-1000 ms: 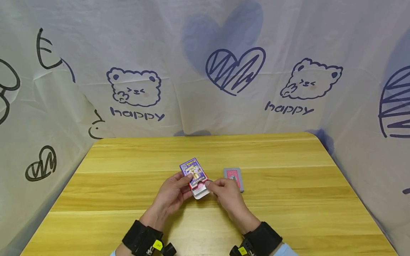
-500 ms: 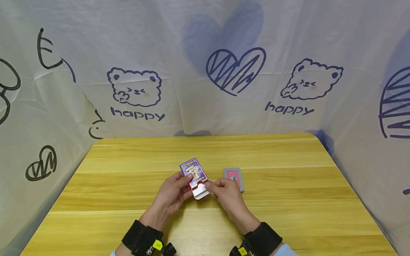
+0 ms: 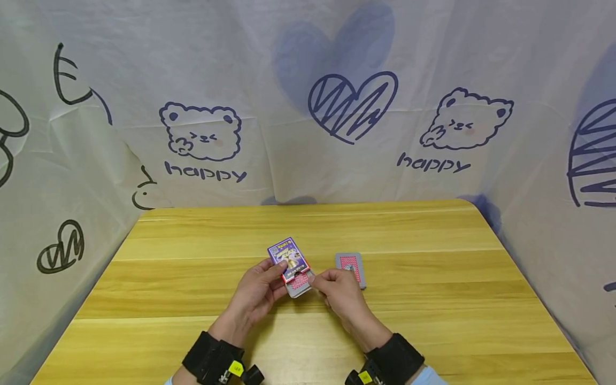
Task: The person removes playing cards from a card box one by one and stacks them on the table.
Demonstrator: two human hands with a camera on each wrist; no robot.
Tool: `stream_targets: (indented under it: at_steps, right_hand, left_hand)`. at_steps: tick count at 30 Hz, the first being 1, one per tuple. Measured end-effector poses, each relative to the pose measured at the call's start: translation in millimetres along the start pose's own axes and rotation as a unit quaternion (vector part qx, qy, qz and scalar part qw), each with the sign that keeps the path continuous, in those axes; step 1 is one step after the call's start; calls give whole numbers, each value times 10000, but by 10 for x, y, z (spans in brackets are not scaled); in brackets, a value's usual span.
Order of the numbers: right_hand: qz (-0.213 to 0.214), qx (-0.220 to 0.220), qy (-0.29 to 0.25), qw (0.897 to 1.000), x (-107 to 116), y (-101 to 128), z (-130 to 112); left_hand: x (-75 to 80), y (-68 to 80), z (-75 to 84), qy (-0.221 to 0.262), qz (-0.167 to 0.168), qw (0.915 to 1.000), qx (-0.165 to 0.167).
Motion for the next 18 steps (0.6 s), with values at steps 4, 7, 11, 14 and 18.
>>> stream_targets:
  at_steps: [4,7,11,14,18]
  right_hand:
    - [-19,7,-54,10000,-6,1,-4]
    - [-35,10,-37,10000,-9,1,-8]
    - [-82,17,31,10000,-13,7,-20]
    - [-140,13,129,9998,-15,13,-25]
    - [-204,27,335,9992,-8,15,-25]
  left_hand:
    - [12,2,7,52,94,9999,10]
    - [25,2,17,81,154,9998,-14]
    - [50,0,27,134,239,9996,-100]
    - [67,-4,34,159,307,9993,-150]
    - [75,-5,40,166,341,9991,-195]
Point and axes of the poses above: each hand's wrist, its own y-axis away from the middle knuckle, its own x-axis out of the back of the hand, z = x × y, the point moved 4 cm from there along -y, towards the middle knuckle, and after that the axes turned 13 degrees about -z, right-handed, at the moved point
